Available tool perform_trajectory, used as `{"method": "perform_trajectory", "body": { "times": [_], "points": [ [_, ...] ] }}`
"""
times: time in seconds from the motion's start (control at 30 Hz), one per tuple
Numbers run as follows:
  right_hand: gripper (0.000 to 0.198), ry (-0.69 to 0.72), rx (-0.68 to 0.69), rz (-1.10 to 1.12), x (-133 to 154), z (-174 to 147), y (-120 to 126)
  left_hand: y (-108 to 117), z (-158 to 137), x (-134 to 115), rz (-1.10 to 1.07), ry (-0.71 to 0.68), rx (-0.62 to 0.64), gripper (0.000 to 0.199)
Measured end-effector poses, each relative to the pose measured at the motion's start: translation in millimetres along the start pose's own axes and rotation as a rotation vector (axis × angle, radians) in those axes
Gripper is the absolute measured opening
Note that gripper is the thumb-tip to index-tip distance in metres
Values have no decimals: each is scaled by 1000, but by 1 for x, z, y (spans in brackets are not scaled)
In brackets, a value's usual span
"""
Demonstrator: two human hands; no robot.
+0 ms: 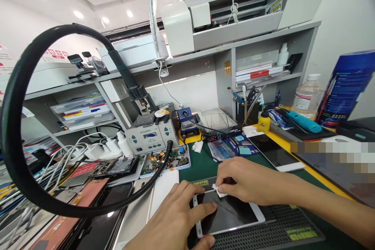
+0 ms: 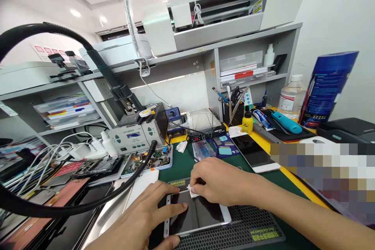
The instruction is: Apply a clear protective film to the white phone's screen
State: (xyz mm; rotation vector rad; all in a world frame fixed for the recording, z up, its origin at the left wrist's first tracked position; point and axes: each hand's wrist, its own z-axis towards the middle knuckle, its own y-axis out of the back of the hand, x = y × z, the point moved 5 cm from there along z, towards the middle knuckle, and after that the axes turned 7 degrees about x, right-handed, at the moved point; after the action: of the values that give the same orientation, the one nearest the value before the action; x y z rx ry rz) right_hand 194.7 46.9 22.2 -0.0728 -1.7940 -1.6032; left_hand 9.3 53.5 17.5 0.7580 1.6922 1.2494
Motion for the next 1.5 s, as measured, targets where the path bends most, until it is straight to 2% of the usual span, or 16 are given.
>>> {"method": "perform_trajectory", "body": {
  "times": [0.3, 0.53, 0.93, 1.1, 1.2, 1.3, 1.33, 1.43, 1.5],
  "points": [
    [17, -56, 34, 6, -18, -10, 11, -3, 1, -1, -35, 43, 37, 56],
    [17, -80, 54, 52, -15, -5, 3, -1, -2, -1, -49, 68, 68, 55],
    [18, -93, 58, 49, -11, 0, -3, -4, -5, 1, -48, -2, -11, 49],
    [17, -89, 69, 49, -10, -1, -2, -4, -7, -4, 85, -62, -149, 46],
    [17, -80, 47, 37, -10, 0, -1, -9, -3, -20, 299, -192, -356, 40],
    [16, -68, 27, 23, -10, 0, -1, -30, 4, -46, 541, -344, -617, 35],
    [17, -67, 27, 24, -10, 0, -2, -40, 9, -54, 616, -337, -690, 28],
    [18, -73, 31, 32, -10, -2, -2, -73, 32, -70, 724, -139, -653, 30],
    [18, -87, 33, 41, -11, -2, -3, -85, 40, -81, 711, -44, -709, 32]
  ]
}}
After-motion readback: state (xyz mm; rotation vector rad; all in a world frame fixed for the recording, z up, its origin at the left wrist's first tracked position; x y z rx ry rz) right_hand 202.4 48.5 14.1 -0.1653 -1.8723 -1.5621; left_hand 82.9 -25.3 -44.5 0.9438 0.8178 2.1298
